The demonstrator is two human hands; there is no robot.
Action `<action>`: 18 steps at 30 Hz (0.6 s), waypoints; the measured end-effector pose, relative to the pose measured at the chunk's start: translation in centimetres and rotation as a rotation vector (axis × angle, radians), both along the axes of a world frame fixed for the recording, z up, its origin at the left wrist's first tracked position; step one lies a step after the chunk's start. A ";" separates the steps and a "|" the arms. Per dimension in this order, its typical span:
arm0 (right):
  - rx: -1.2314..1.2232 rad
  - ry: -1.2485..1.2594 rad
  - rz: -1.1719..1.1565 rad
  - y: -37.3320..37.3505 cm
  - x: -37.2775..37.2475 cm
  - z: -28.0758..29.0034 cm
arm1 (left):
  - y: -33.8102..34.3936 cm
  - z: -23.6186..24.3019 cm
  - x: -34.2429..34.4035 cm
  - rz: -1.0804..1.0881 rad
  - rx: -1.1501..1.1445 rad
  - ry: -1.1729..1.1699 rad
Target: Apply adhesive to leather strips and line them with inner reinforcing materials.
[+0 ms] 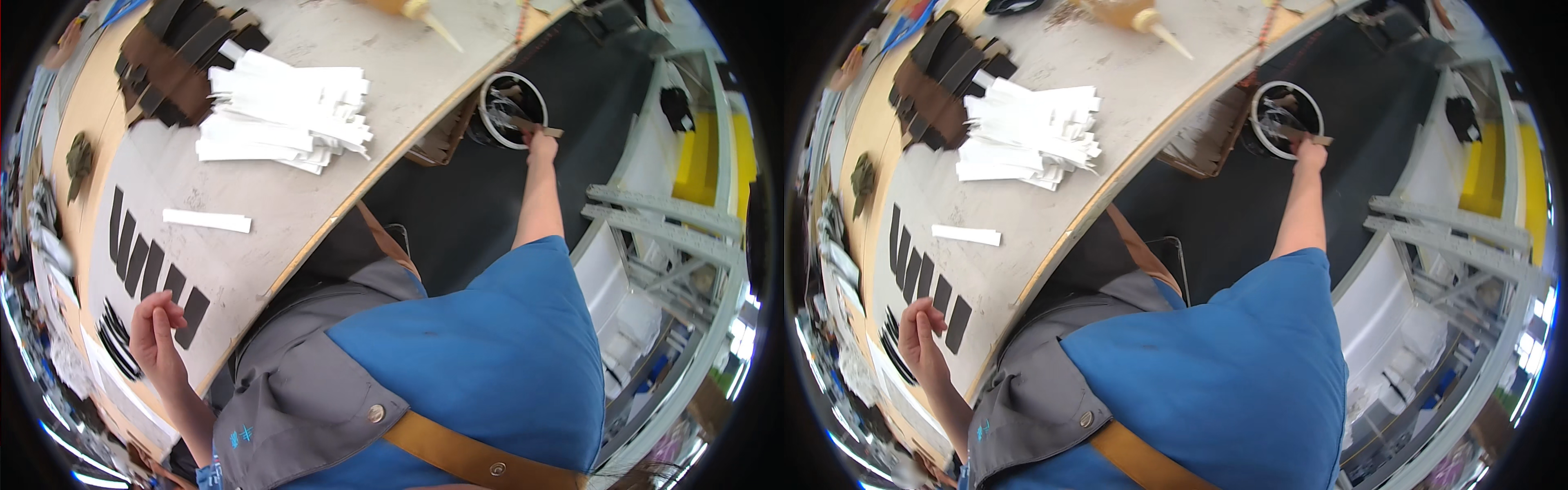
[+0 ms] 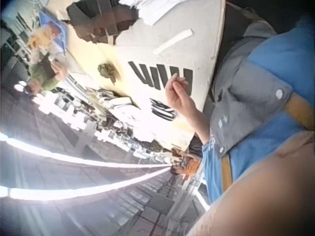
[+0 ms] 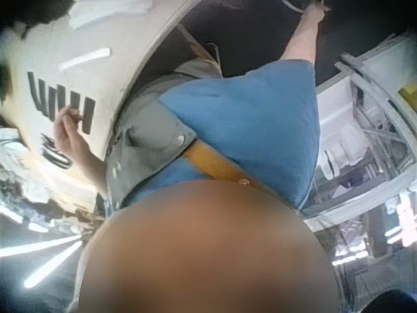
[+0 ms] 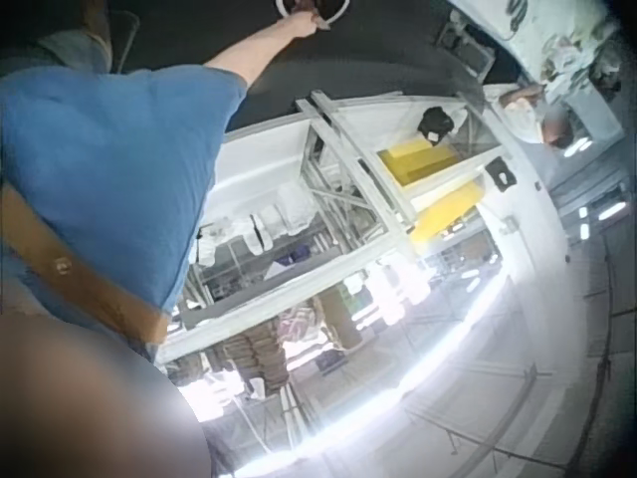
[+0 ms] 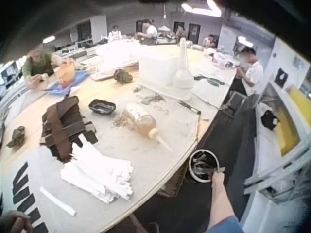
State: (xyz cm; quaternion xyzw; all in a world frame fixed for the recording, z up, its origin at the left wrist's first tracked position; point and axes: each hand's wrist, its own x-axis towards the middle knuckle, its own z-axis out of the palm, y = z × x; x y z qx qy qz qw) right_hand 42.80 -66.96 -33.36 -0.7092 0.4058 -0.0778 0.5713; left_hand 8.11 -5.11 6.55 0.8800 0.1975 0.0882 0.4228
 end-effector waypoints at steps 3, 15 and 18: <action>0.318 -0.010 -0.027 -1.2 2.5 -3.1 | -0.9 0.6 -0.1 0.038 -0.022 0.025; 0.523 0.075 0.813 11.7 -13.6 7.3 | 4.3 -0.8 -2.5 0.212 0.105 -0.012; 0.931 -0.040 1.309 14.8 -15.1 18.4 | 7.5 -1.1 -3.1 0.205 0.187 0.047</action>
